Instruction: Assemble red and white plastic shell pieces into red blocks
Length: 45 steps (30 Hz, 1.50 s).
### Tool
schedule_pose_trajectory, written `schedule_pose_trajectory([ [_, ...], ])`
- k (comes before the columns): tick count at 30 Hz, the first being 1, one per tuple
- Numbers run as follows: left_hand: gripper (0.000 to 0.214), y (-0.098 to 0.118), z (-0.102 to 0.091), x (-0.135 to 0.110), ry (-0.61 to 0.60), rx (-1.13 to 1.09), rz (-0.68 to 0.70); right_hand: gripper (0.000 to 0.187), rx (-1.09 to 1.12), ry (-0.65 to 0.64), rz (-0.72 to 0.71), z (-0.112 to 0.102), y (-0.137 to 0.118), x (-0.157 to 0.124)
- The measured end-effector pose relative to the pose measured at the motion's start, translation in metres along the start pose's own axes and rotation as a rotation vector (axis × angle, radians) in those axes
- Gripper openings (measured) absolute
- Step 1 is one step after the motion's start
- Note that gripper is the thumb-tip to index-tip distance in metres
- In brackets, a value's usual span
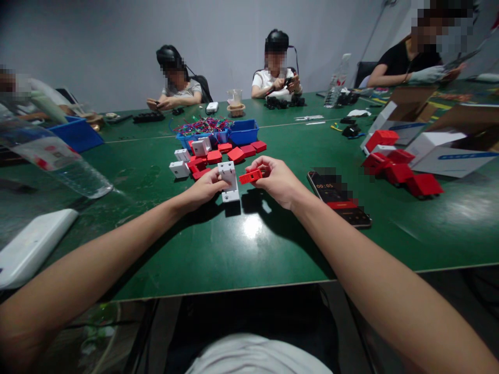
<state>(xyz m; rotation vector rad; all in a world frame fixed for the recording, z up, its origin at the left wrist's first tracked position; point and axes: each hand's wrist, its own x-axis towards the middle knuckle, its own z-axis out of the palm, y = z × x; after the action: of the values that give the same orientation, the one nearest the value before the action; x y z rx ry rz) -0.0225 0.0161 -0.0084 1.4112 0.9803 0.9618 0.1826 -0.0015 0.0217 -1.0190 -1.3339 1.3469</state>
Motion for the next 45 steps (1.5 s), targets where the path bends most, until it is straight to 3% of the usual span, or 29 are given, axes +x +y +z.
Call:
schedule_pose_trajectory([
  [6,0.04,-0.002,-0.001,0.001,0.001,0.004,0.005,0.034,0.133,-0.052,0.033,0.001,-0.004,-0.003],
  [16,0.042,0.0,0.001,0.001,-0.009,-0.026,0.003,0.032,0.117,-0.1,0.037,0.001,-0.005,-0.003],
  [28,0.031,0.001,0.0,0.0,-0.002,-0.008,-0.004,0.029,0.151,0.051,0.2,0.002,-0.012,-0.002],
  [45,0.035,0.001,0.0,0.0,0.006,-0.024,-0.021,0.024,0.217,0.047,0.252,0.005,-0.013,-0.003],
])
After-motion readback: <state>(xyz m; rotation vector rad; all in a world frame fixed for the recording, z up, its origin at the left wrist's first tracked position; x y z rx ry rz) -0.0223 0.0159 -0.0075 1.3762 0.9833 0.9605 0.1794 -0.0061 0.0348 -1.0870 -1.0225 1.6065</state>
